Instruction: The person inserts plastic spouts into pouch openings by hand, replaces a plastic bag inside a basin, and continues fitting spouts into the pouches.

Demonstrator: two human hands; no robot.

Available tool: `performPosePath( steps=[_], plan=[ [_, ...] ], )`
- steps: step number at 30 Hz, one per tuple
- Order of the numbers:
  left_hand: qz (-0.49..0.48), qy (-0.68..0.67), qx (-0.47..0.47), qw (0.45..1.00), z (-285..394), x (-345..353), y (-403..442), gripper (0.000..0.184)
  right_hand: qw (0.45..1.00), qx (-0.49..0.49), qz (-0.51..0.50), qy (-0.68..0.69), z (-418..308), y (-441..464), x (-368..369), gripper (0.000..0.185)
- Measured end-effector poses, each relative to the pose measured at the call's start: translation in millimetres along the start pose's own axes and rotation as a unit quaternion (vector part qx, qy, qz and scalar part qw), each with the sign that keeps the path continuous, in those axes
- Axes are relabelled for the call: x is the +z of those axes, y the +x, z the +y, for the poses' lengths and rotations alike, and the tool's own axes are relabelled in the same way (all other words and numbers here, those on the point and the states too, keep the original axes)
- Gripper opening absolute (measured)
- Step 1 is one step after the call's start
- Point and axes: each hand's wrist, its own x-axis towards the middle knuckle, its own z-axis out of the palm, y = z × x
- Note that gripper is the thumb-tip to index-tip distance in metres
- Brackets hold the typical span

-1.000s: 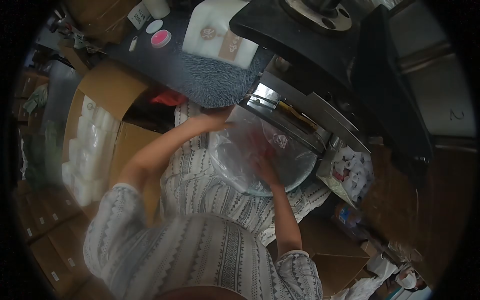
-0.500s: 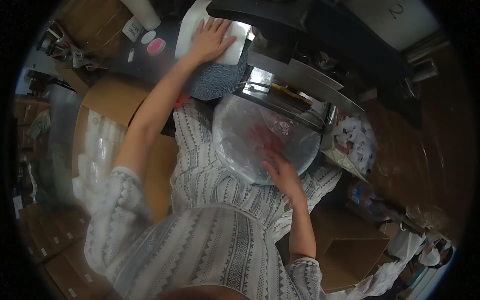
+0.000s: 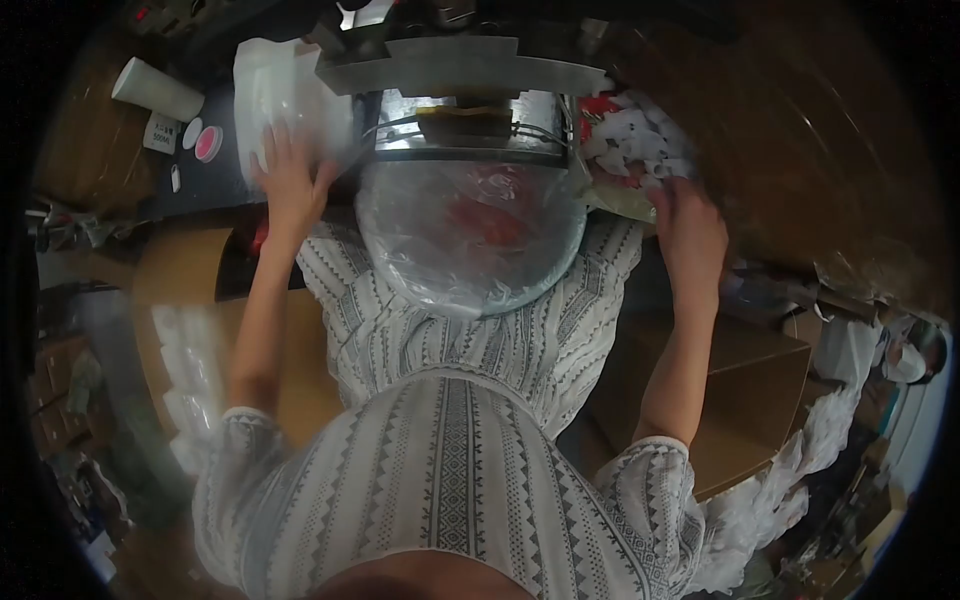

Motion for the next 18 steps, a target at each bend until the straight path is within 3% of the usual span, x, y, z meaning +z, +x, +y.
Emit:
performPosePath(
  steps=[2, 6, 8, 12, 15, 17, 18],
  plan=[
    [-0.077, -0.045, -0.036, 0.995, 19.4, 4.9, -23.9, 0.059, 0.997, -0.028, -0.055, 0.049, -8.3, 8.8, 9.0, 0.026],
    [-0.048, -0.062, -0.047, 0.996, 30.4, 5.3, -34.5, 0.063, 0.992, -0.065, -0.048, 0.092, -17.1, 23.0, 22.8, 0.024],
    [-0.052, -0.004, -0.048, 0.998, 24.7, 4.4, -32.4, 0.064, 0.975, -0.109, -0.073, 0.178, -13.4, 31.9, 25.4, 0.021],
    [-0.059, 0.022, -0.054, 0.997, 25.0, -9.6, -26.9, 0.059, 0.963, -0.053, -0.112, 0.238, -15.0, 33.4, 11.7, 0.018],
    [-0.038, 0.010, -0.050, 0.998, 23.8, -19.6, -25.1, 0.043, 0.966, -0.091, -0.071, 0.232, -12.1, 30.5, 12.3, 0.018],
    [-0.047, -0.021, -0.023, 0.998, 23.4, -32.9, -23.2, 0.023, 0.978, -0.042, -0.024, 0.201, -15.2, 24.9, 7.1, 0.019],
    [-0.068, -0.014, -0.028, 0.997, 26.5, -41.8, -30.4, 0.023, 0.977, -0.040, -0.046, 0.206, -16.8, 18.7, 7.2, 0.019]
  ],
)
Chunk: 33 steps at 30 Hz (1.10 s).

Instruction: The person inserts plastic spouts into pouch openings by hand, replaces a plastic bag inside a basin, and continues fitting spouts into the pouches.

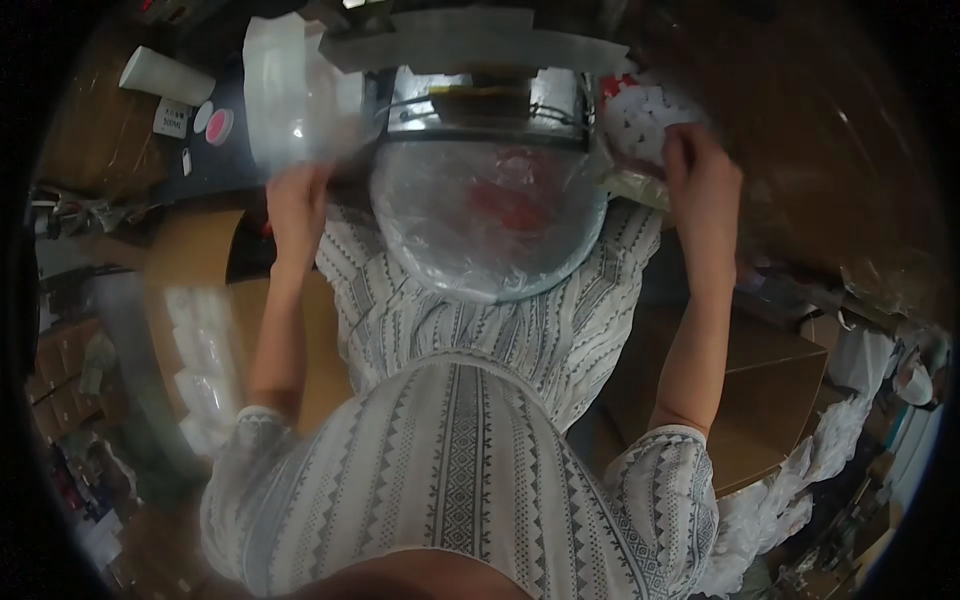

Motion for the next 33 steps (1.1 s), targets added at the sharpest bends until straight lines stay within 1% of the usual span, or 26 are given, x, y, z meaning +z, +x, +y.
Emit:
performPosePath(
  steps=[2, 3, 4, 5, 6, 7, 9, 10, 11, 12, 16, 18, 19, 21, 22, 23, 24, 25, 26, 27, 28, 30, 31, 33],
  plan=[
    [0.007, -0.171, -0.066, 0.983, 8.0, -11.0, 0.7, 0.012, 0.992, -0.001, 0.109, 0.056, -9.4, 6.2, -0.5, 0.020],
    [0.019, -0.207, -0.067, 0.976, 19.7, -18.3, -0.7, 0.009, 0.991, 0.018, 0.077, 0.106, -14.0, 6.1, -0.8, 0.020],
    [0.017, -0.200, -0.078, 0.977, 31.0, -24.2, -1.4, 0.009, 0.992, 0.012, 0.066, 0.110, -23.5, 5.0, 1.3, 0.020],
    [0.026, -0.219, -0.064, 0.973, 41.5, -28.9, -0.9, 0.009, 0.981, -0.010, -0.019, 0.192, -37.8, 2.7, 6.0, 0.018],
    [0.031, -0.240, -0.049, 0.969, 48.7, -32.1, -3.4, 0.009, 0.957, -0.027, -0.104, 0.271, -50.8, -3.0, 11.8, 0.017],
    [0.030, -0.237, -0.052, 0.970, 51.9, -32.6, -4.1, 0.009, 0.956, -0.028, -0.108, 0.273, -63.0, -7.8, 18.0, 0.017],
    [0.047, -0.253, -0.036, 0.966, 57.5, -31.0, -1.4, 0.010, 0.956, -0.146, -0.135, 0.215, -83.3, -14.2, 28.0, 0.015],
    [0.048, -0.251, -0.035, 0.966, 59.6, -31.8, 0.1, 0.010, 0.956, -0.147, -0.134, 0.216, -87.6, -14.1, 33.0, 0.015],
    [0.051, -0.239, -0.023, 0.969, 62.2, -34.8, 0.8, 0.010, 0.951, -0.246, -0.083, 0.169, -90.5, -13.4, 37.9, 0.015],
    [0.055, -0.226, -0.012, 0.972, 64.4, -37.0, 1.2, 0.010, 0.931, -0.343, -0.030, 0.119, -93.5, -12.6, 41.2, 0.015],
    [0.042, -0.218, 0.007, 0.975, 73.3, -40.6, 0.3, 0.009, 0.935, -0.337, -0.044, 0.099, -103.0, -17.4, 40.0, 0.012],
    [-0.022, -0.265, 0.044, 0.963, 76.9, -40.1, -1.4, 0.009, 0.938, -0.322, -0.095, 0.084, -103.9, -19.8, 39.2, 0.016],
    [-0.023, -0.265, 0.043, 0.963, 78.3, -36.9, -2.4, 0.009, 0.938, -0.321, -0.096, 0.084, -102.2, -19.7, 41.3, 0.016],
    [-0.118, -0.339, 0.064, 0.931, 81.2, -27.5, -2.6, 0.015, 0.937, -0.276, -0.140, 0.165, -95.4, -17.6, 48.3, 0.019],
    [-0.119, -0.341, 0.065, 0.930, 84.4, -24.7, 0.6, 0.015, 0.937, -0.273, -0.140, 0.165, -92.6, -14.7, 50.3, 0.019],
    [-0.203, -0.416, -0.006, 0.886, 88.9, -21.2, 5.2, 0.015, 0.945, -0.235, -0.123, 0.191, -89.4, -11.0, 51.8, 0.020],
    [-0.279, -0.484, -0.075, 0.826, 92.9, -16.4, 12.0, 0.016, 0.950, -0.199, -0.105, 0.215, -86.6, -7.3, 50.7, 0.021],
    [-0.276, -0.486, -0.074, 0.826, 95.8, -10.0, 20.0, 0.016, 0.950, -0.202, -0.104, 0.212, -83.1, -4.1, 47.2, 0.021],
    [-0.286, -0.545, -0.135, 0.777, 97.3, -3.0, 28.2, 0.018, 0.963, -0.183, -0.074, 0.183, -79.2, -1.0, 43.4, 0.022],
    [-0.293, -0.597, -0.192, 0.721, 97.4, 4.0, 36.8, 0.023, 0.973, -0.163, -0.043, 0.156, -76.2, 2.3, 40.3, 0.024],
    [-0.292, -0.597, -0.192, 0.723, 97.2, 13.0, 45.6, 0.023, 0.973, -0.165, -0.042, 0.156, -73.8, 4.1, 36.1, 0.024],
    [-0.287, -0.688, -0.286, 0.602, 100.2, 22.3, 58.0, 0.025, 0.977, -0.147, -0.060, 0.140, -68.5, 2.0, 27.1, 0.023],
    [-0.289, -0.688, -0.287, 0.601, 102.6, 24.4, 59.0, 0.025, 0.978, -0.144, -0.061, 0.139, -64.9, 0.0, 25.4, 0.023],
    [-0.271, -0.730, -0.365, 0.510, 108.2, 11.5, 67.6, 0.029, 0.982, -0.098, -0.038, 0.158, -59.6, -4.3, 22.5, 0.022]
  ],
)
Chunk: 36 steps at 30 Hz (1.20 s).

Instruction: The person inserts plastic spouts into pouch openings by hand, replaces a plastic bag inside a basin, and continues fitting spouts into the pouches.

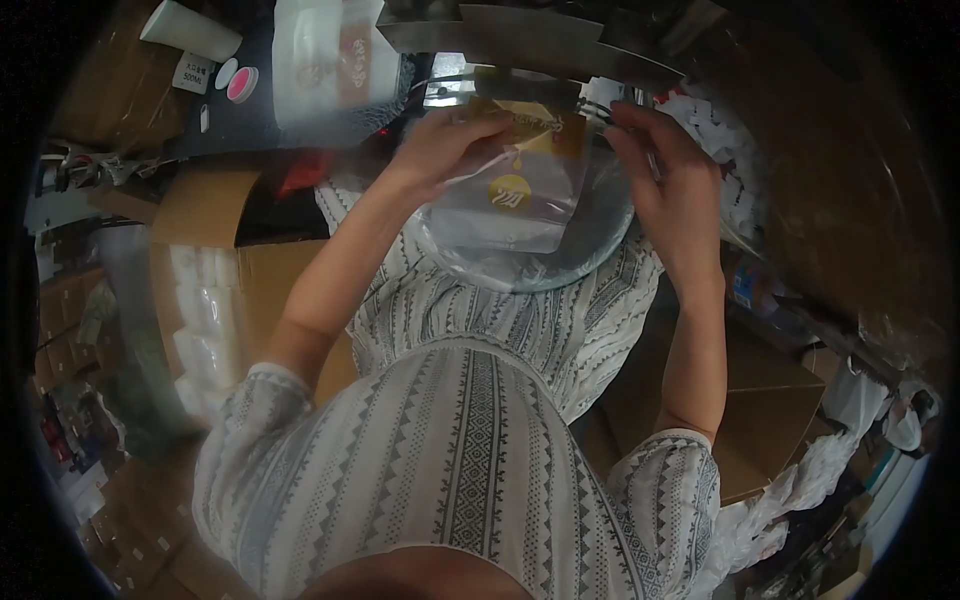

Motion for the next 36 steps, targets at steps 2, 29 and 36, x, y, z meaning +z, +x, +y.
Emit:
performPosePath(
  steps=[2, 29, 36],
  plan=[
    [0.005, 0.024, -0.006, 1.000, -2.8, -2.1, 0.5, 0.030, 1.000, 0.007, 0.009, 0.000, 10.6, -2.7, -4.6, 0.022],
    [0.293, 0.705, 0.378, 0.523, -35.3, -112.2, -13.0, 0.051, 0.956, 0.039, -0.058, -0.284, 69.3, 23.6, -25.0, 0.015],
    [0.325, 0.584, 0.364, 0.649, -9.0, -97.8, -70.9, 0.013, 0.991, 0.133, 0.000, 0.020, 15.6, 11.0, -38.6, 0.019]
  ],
)
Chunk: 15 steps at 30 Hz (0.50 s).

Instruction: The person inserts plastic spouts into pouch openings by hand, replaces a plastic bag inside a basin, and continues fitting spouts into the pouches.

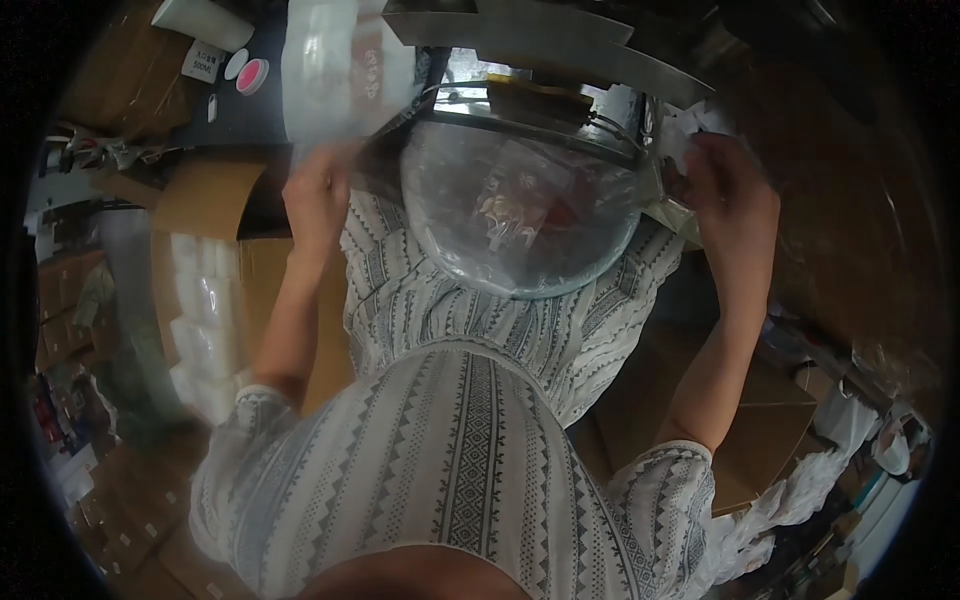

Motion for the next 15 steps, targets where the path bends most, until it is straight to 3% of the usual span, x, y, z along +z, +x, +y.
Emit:
performPosePath(
  steps=[1, 3, 4, 6, 10, 12, 14, 15],
  plan=[
    [0.036, -0.015, 0.046, 0.998, 10.6, -2.5, -1.9, 0.007, 1.000, -0.001, -0.006, 0.003, -10.4, -2.8, 9.0, 0.019],
    [0.027, -0.041, 0.061, 0.997, 33.1, -5.0, -2.9, 0.008, 0.978, -0.176, -0.115, 0.009, -34.7, -13.7, 32.8, 0.019],
    [0.021, -0.074, 0.079, 0.994, 42.5, -5.5, -1.9, 0.009, 0.977, -0.177, -0.114, 0.010, -42.8, -17.2, 42.9, 0.019],
    [0.003, -0.094, 0.089, 0.992, 55.1, -9.1, -1.0, 0.009, 0.922, -0.376, -0.062, -0.069, -52.5, -19.9, 58.2, 0.019],
    [-0.092, -0.154, 0.131, 0.975, 64.2, -3.6, -5.6, 0.008, 0.909, -0.394, -0.103, -0.086, -54.1, -17.8, 61.4, 0.020],
    [-0.140, -0.187, 0.126, 0.964, 65.7, 8.8, -9.0, 0.009, 0.939, -0.280, -0.190, -0.051, -49.2, -14.7, 58.6, 0.021],
    [-0.188, -0.220, 0.121, 0.950, 71.6, 19.8, -6.3, 0.011, 0.952, -0.240, -0.188, -0.033, -42.3, -10.7, 58.5, 0.021],
    [-0.252, -0.259, 0.048, 0.931, 75.8, 25.6, -2.5, 0.013, 0.962, -0.202, -0.185, -0.016, -38.6, -9.0, 57.9, 0.022]
  ],
)
